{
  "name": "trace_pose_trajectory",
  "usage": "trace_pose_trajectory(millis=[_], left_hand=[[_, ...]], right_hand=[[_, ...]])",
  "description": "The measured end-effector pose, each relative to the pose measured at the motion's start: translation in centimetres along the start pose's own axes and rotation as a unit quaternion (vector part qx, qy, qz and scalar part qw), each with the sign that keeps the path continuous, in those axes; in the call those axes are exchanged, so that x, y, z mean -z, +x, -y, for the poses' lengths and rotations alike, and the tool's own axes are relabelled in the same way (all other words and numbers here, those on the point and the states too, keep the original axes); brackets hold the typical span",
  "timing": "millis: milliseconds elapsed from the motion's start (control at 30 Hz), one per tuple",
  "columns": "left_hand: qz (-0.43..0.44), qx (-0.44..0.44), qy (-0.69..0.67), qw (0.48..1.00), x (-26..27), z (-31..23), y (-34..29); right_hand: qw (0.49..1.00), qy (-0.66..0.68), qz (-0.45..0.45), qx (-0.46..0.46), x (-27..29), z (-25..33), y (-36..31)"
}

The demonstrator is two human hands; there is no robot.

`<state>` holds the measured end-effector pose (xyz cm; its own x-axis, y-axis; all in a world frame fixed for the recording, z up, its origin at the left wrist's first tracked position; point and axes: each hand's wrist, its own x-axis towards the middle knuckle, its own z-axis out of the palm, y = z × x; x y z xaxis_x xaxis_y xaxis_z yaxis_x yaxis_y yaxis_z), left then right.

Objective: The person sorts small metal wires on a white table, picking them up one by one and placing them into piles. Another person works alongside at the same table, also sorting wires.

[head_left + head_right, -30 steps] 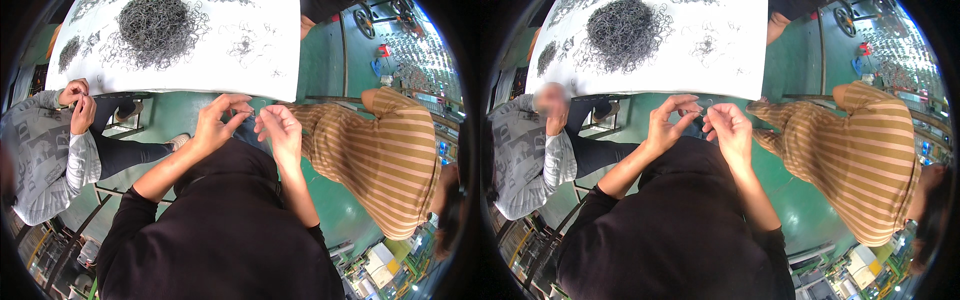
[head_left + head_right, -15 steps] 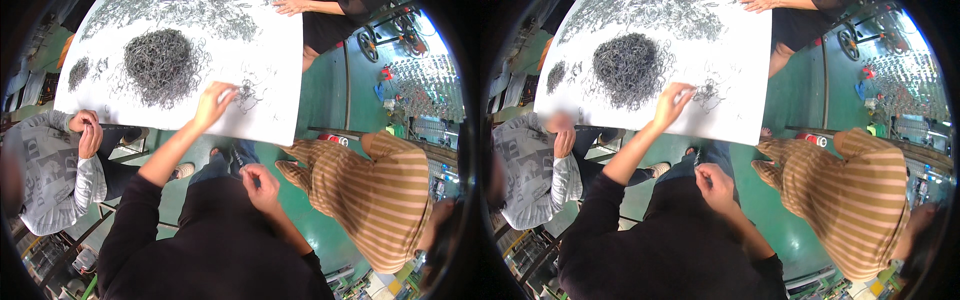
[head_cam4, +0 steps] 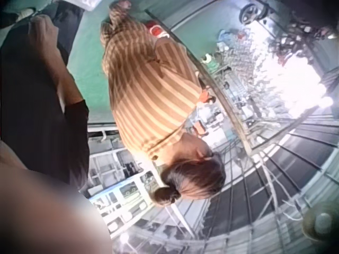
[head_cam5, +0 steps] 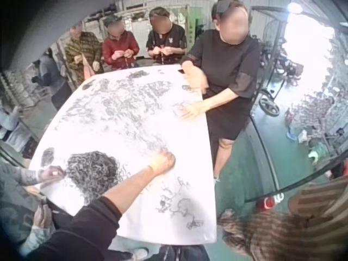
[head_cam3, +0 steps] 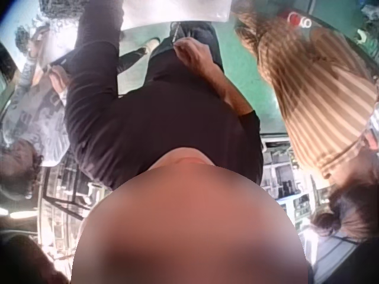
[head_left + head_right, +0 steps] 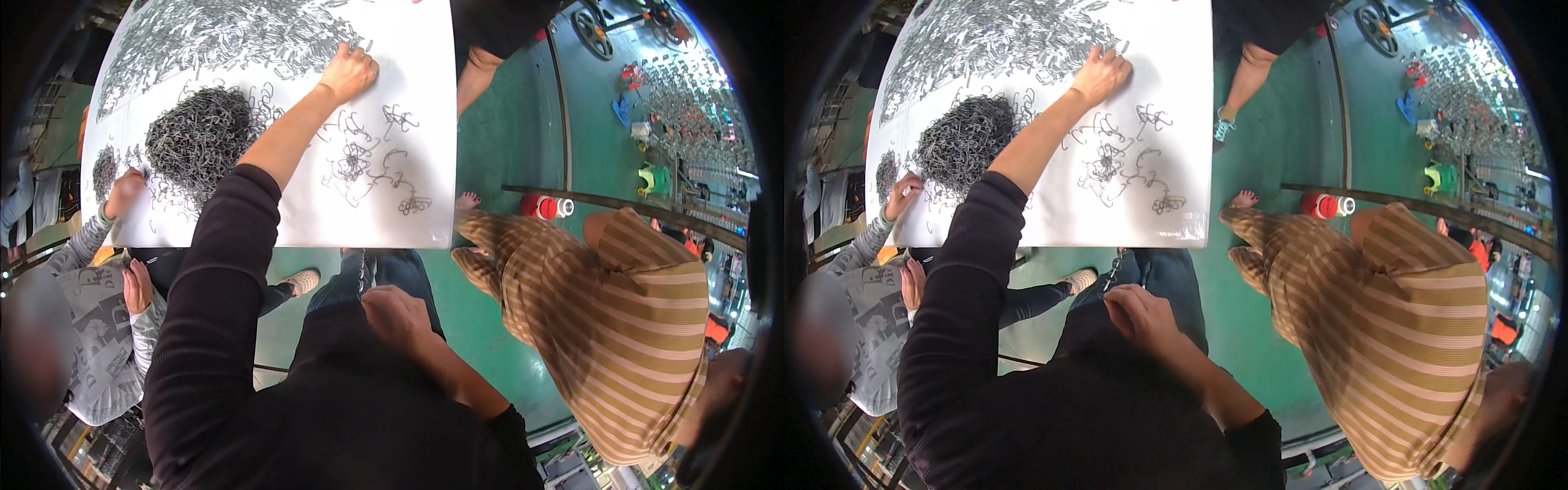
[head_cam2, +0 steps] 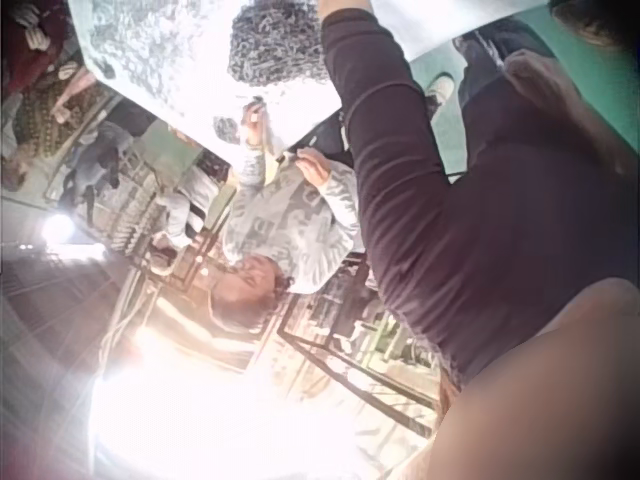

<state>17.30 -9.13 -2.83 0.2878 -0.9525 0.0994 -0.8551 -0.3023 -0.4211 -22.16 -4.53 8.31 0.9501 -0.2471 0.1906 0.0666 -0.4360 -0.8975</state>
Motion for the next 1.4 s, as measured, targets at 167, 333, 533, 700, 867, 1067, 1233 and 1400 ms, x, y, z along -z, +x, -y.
trace_pose_trajectory(millis=[167, 333, 533, 700, 867, 1067, 1233, 1400], left_hand=[[0.013, 0.017, 0.04, 0.999, 1.1, -0.9, 0.7], [0.049, 0.011, 0.076, 0.996, 1.6, -1.4, 0.1], [-0.005, 0.163, -0.091, 0.982, 3.6, -1.5, -1.4], [-0.143, 0.262, -0.489, 0.82, 10.7, -3.5, -10.3], [-0.022, 0.304, -0.687, 0.66, 20.1, -9.3, -23.3], [0.014, 0.344, -0.752, 0.562, 24.3, -11.8, -29.4], [-0.008, 0.337, -0.752, 0.566, 25.1, -12.2, -30.6], [-0.113, 0.278, -0.676, 0.673, 24.8, -12.7, -30.2]], right_hand=[[1.0, 0.007, -0.027, -0.012, -0.5, 0.0, -0.3], [0.999, 0.013, -0.041, -0.012, -1.9, 0.3, -1.2], [0.997, -0.009, -0.067, -0.029, -3.5, 0.9, -2.0], [0.994, 0.008, -0.102, -0.028, -4.9, 1.4, -2.1], [0.99, 0.037, -0.116, -0.073, -5.6, 2.2, -2.6], [0.987, 0.062, -0.135, -0.055, -6.5, 3.4, -2.6], [0.989, 0.016, -0.144, -0.033, -6.8, 3.8, -2.7], [0.99, -0.022, -0.141, -0.012, -6.5, 3.1, -2.6]])
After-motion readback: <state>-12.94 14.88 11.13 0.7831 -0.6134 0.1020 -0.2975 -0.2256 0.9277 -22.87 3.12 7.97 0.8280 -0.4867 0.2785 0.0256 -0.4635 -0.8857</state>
